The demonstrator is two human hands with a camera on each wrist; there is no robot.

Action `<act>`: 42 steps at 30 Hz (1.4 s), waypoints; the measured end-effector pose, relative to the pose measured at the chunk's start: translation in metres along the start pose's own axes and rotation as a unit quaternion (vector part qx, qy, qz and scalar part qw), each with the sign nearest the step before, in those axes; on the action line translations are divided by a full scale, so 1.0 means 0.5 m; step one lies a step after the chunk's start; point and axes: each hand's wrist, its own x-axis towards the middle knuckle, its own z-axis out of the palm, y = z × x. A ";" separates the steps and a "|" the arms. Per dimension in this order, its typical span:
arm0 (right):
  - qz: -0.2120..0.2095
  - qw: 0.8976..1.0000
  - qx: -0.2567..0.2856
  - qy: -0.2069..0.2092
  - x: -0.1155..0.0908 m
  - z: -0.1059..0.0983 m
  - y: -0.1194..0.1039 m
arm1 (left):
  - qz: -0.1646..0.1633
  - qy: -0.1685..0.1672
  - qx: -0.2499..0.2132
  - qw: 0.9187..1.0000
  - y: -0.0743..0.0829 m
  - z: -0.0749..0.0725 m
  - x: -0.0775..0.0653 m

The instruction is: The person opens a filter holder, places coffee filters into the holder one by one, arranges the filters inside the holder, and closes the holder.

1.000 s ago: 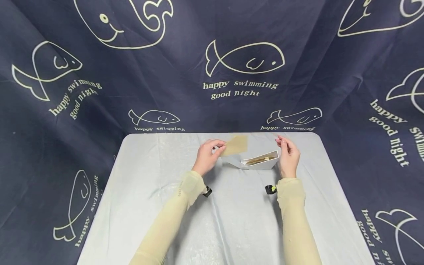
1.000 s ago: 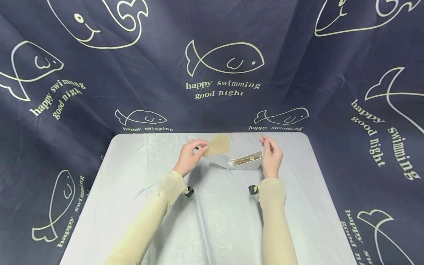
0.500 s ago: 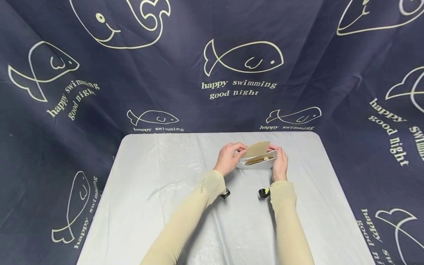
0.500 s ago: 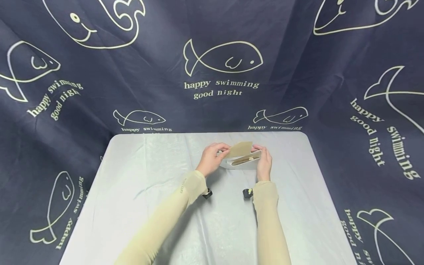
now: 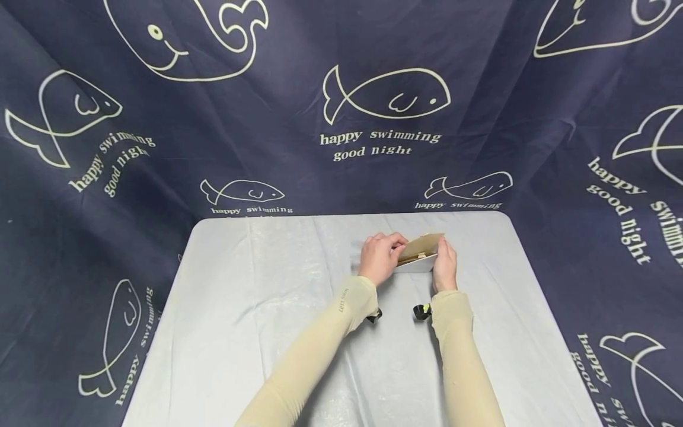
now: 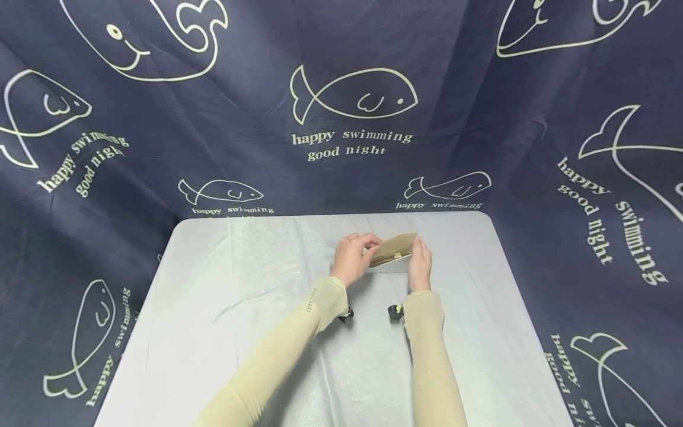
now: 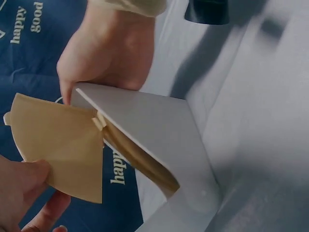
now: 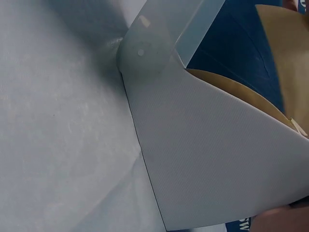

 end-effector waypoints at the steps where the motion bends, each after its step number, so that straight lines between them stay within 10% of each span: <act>1: -0.003 1.000 0.000 -0.006 -0.001 0.001 0.000 | -0.002 -0.003 0.000 1.000 0.000 0.003 -0.001; 16: -0.011 0.998 0.042 -0.041 -0.006 0.003 -0.019 | -0.002 -0.034 0.117 0.993 0.003 0.048 -0.015; 28: -0.020 0.998 0.044 -0.042 0.006 0.002 0.004 | 0.025 -0.092 0.277 0.956 0.003 0.091 -0.032; 42: -0.020 0.999 0.021 -0.032 -0.002 0.004 0.004 | 0.048 -0.090 0.303 0.948 -0.001 0.084 -0.041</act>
